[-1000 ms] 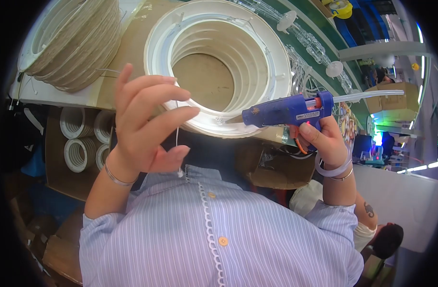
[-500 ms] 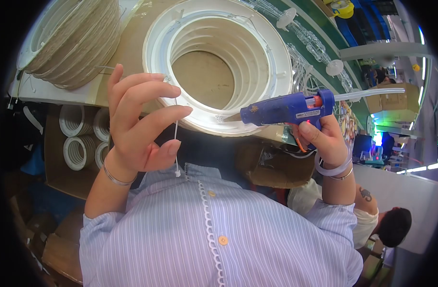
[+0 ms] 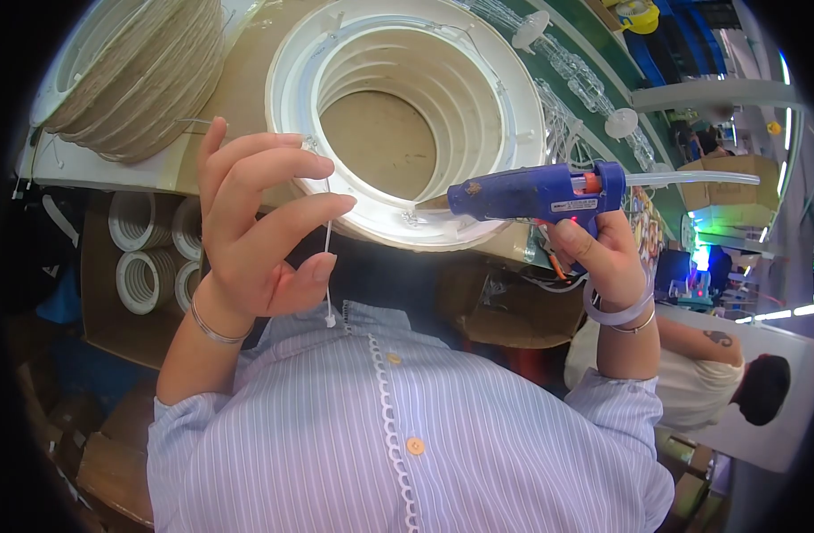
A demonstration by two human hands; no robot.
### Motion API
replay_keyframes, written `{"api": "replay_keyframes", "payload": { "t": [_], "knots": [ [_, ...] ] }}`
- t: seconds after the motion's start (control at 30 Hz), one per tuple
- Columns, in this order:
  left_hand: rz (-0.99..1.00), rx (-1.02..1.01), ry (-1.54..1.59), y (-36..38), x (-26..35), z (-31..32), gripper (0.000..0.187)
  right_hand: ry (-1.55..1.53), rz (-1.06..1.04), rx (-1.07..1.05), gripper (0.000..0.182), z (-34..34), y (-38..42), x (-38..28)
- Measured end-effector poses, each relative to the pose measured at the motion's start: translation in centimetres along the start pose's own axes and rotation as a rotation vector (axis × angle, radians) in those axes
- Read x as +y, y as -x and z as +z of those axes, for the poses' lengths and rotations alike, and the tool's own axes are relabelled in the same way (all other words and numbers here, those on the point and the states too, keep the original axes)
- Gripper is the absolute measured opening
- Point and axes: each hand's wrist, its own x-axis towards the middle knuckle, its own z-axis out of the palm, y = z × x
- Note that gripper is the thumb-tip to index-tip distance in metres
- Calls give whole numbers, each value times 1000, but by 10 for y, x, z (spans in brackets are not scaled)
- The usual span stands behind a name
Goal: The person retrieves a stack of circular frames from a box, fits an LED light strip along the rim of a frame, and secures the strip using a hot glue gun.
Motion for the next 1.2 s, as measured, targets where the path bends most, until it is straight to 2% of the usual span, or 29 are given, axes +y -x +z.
{"api": "replay_keyframes", "payload": {
  "t": [0.17, 0.23, 0.27, 0.33, 0.37, 0.43, 0.53, 0.57, 0.93, 1.2],
  "knots": [
    [3, 0, -1, -1, -1, 0, 29, -30, -44, 44, 31, 4, 1, -1],
    [-4, 9, -4, -1, -1, 1, 30, 49, -174, 32, 34, 5, 0, -2],
    [-2, 9, 0, -1, 0, 1, 30, 49, -172, 36, 34, 6, 3, -3],
    [-3, 10, -18, -2, 1, 0, 30, 99, -203, 142, 38, 7, 9, -7],
    [2, 12, -13, -2, 2, 0, 30, 102, -204, 148, 38, 3, 13, -10],
    [-9, 3, -15, -1, 2, -1, 31, -42, -101, 30, 33, -11, 21, -16],
    [-14, -10, -18, -1, 3, -2, 31, -73, -33, 107, 34, -25, 31, -8],
    [-12, -8, -15, -1, 3, -2, 31, -5, -97, 256, 39, -13, 27, -5],
    [-26, -9, -30, 3, 5, -2, 32, 151, -26, 283, 26, -32, 30, 8],
    [-44, -14, -36, 5, 6, -3, 32, 150, -113, 258, 22, -28, 23, 10]
  ]
}}
